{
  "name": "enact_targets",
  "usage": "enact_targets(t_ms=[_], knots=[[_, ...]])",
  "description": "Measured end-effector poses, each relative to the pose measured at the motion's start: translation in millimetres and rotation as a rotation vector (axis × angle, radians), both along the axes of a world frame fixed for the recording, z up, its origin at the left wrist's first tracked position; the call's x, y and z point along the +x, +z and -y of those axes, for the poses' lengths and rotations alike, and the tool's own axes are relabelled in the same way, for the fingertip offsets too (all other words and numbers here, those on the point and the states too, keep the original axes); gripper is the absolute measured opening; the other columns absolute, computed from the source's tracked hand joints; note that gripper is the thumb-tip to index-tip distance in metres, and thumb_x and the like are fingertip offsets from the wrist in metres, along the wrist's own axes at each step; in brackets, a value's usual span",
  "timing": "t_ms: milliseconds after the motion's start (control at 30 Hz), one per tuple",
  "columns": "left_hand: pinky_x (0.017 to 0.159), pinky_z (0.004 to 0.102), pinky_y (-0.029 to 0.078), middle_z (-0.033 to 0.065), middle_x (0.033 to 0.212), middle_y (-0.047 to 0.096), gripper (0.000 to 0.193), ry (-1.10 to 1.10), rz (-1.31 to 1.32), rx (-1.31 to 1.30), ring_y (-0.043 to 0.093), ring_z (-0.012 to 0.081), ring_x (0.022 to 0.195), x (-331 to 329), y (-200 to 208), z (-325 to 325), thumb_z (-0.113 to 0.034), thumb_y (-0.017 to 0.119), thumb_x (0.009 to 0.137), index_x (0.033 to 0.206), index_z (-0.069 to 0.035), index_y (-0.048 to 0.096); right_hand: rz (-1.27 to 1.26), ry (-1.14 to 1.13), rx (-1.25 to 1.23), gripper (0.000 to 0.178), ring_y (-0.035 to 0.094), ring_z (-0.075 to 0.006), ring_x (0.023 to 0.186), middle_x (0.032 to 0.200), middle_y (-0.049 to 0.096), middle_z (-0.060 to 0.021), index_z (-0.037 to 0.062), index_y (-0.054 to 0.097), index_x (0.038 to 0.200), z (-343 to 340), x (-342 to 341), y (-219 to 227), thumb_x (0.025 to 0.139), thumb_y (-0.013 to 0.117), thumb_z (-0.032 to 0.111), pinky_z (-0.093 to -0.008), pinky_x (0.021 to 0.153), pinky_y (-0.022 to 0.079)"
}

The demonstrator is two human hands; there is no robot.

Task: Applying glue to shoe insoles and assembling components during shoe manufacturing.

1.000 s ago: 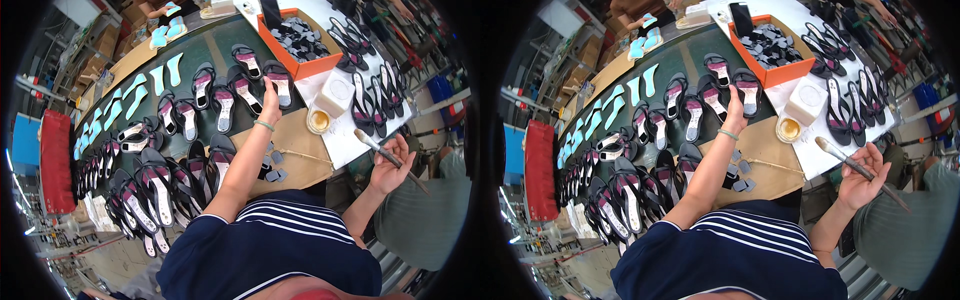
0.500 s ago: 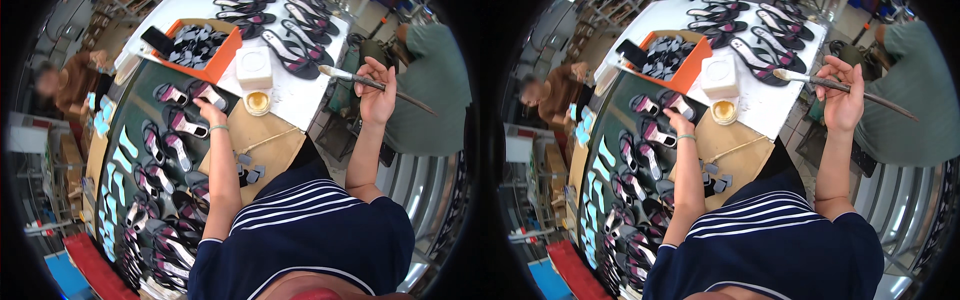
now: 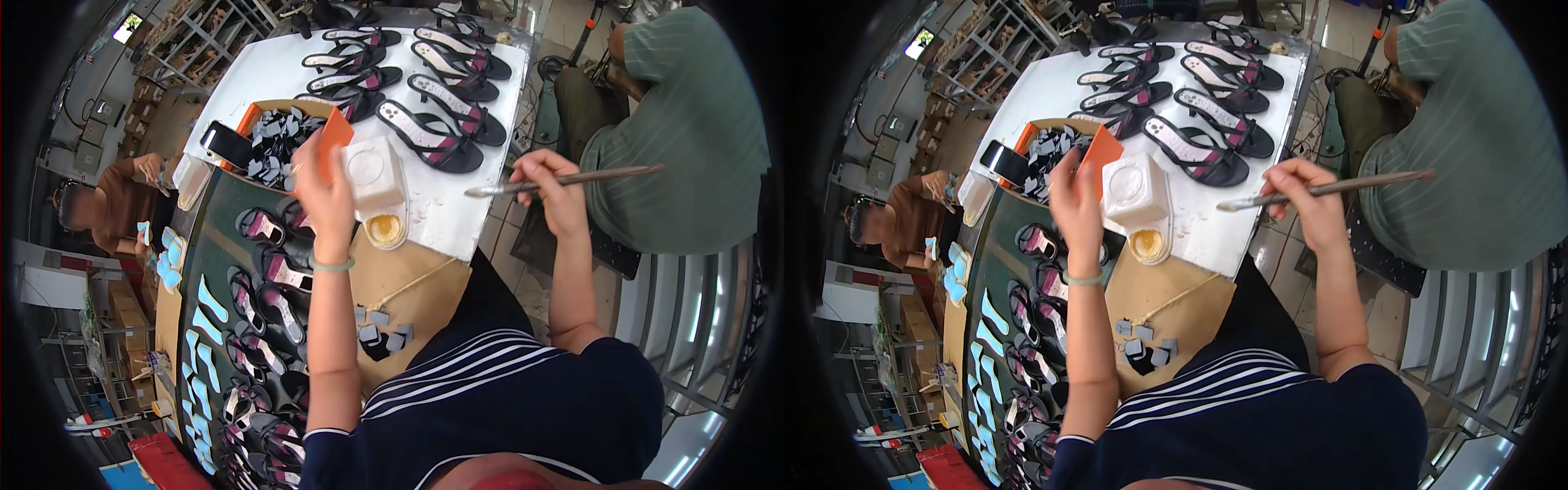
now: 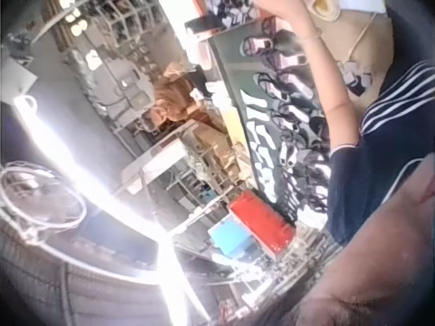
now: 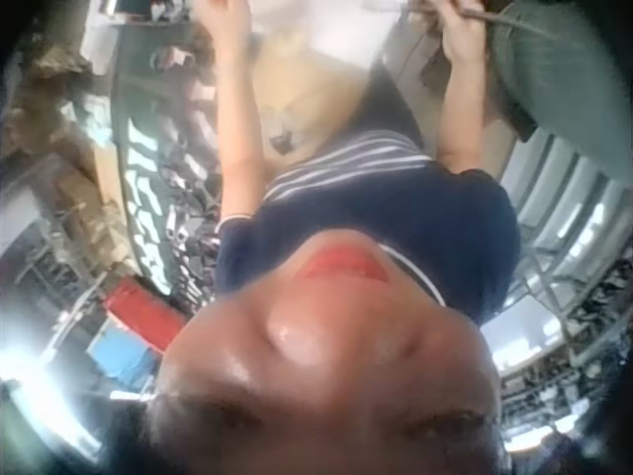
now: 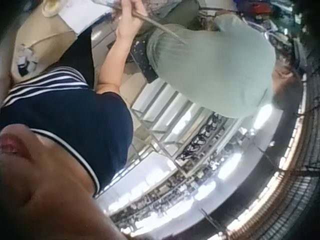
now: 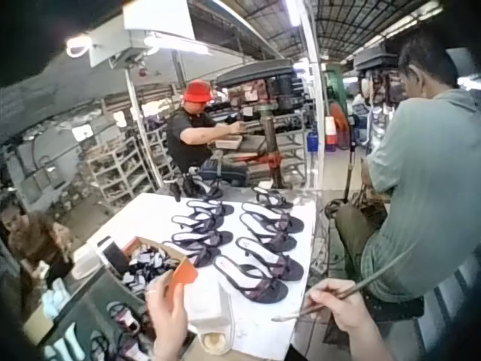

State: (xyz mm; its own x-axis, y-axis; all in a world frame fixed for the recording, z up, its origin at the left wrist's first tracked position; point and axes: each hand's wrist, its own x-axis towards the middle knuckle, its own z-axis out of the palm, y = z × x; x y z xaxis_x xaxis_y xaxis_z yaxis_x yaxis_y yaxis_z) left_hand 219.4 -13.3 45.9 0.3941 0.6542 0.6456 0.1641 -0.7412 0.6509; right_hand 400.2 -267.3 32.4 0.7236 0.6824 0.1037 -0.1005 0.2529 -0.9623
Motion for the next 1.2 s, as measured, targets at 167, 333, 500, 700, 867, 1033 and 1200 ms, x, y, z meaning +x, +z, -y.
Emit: enact_targets(t_ms=[167,333,500,700,867,1033,1200], knots=[[0.09,0.038,0.044,0.0222,0.113,0.058,0.046,-0.392,-0.44,-0.005,0.056,0.0356,0.105,103,-12,-10,-0.023,0.068,0.083,0.119,0.003,0.057,0.007,0.167,-0.097,0.02,0.059,-0.0112,0.055,0.08,0.066,-0.0099,-0.0044,0.064,0.092,12,4,-1,0.093,0.056,0.014,-0.0236,0.05,0.048],[0.094,0.0386,0.043,0.0262,0.122,0.052,0.056,-0.404,-0.772,-0.032,0.052,0.0384,0.112,168,-48,-31,-0.028,0.067,0.082,0.125,0.004,0.052,-0.07,0.206,-0.176,0.023,0.062,-0.0116,0.057,0.081,0.068,-0.0106,-0.0043,0.064,0.095,36,16,-18,0.095,0.052,0.015,-0.0222,0.05,0.05],[0.092,0.0394,0.045,0.0258,0.118,0.053,0.053,-0.379,-0.716,-0.046,0.055,0.0376,0.106,189,-51,-31,-0.025,0.067,0.083,0.123,0.006,0.053,0.196,0.145,-0.111,0.023,0.056,-0.0079,0.059,0.076,0.064,-0.0064,-0.0019,0.064,0.098,19,51,-26,0.094,0.049,0.015,-0.0191,0.05,0.042],[0.077,0.0352,0.049,0.0217,0.1,0.063,0.04,-0.402,-0.423,-0.038,0.062,0.0328,0.089,149,-4,31,-0.02,0.064,0.086,0.117,0.005,0.058,-0.068,-0.08,-0.338,0.026,0.038,-0.0074,0.041,0.078,0.06,-0.0094,-0.0021,0.061,0.103,-119,234,-46,0.088,0.06,0.019,-0.0252,0.034,0.025],[0.082,0.0308,0.051,0.0166,0.105,0.066,0.028,-0.575,-0.362,-0.289,0.064,0.0226,0.095,96,13,75,-0.007,0.06,0.089,0.115,0.004,0.059,-0.798,-0.144,-0.209,0.03,0.033,-0.0071,0.044,0.102,0.054,-0.0357,0.0033,0.04,0.115,-198,432,-130,0.09,0.055,0.007,-0.021,0.035,0.028],[0.086,0.0297,0.05,0.0156,0.105,0.066,0.026,-0.57,-0.416,-0.569,0.064,0.0216,0.098,50,9,83,-0.004,0.057,0.091,0.115,0.004,0.06,-0.865,-0.125,-0.29,0.023,0.03,-0.0072,0.039,0.09,0.054,-0.0352,0.0086,0.041,0.107,-254,427,-133,0.089,0.056,0.005,-0.0201,0.032,0.028],[0.087,0.0284,0.049,0.013,0.103,0.066,0.025,-0.43,-0.318,-0.684,0.064,0.0174,0.097,27,-2,69,-0.005,0.056,0.092,0.115,0.004,0.06,-0.615,-0.068,-0.398,0.017,0.034,-0.0102,0.037,0.071,0.055,-0.0232,0.003,0.043,0.096,-273,430,-151,0.089,0.058,0.009,-0.0196,0.03,0.025]])
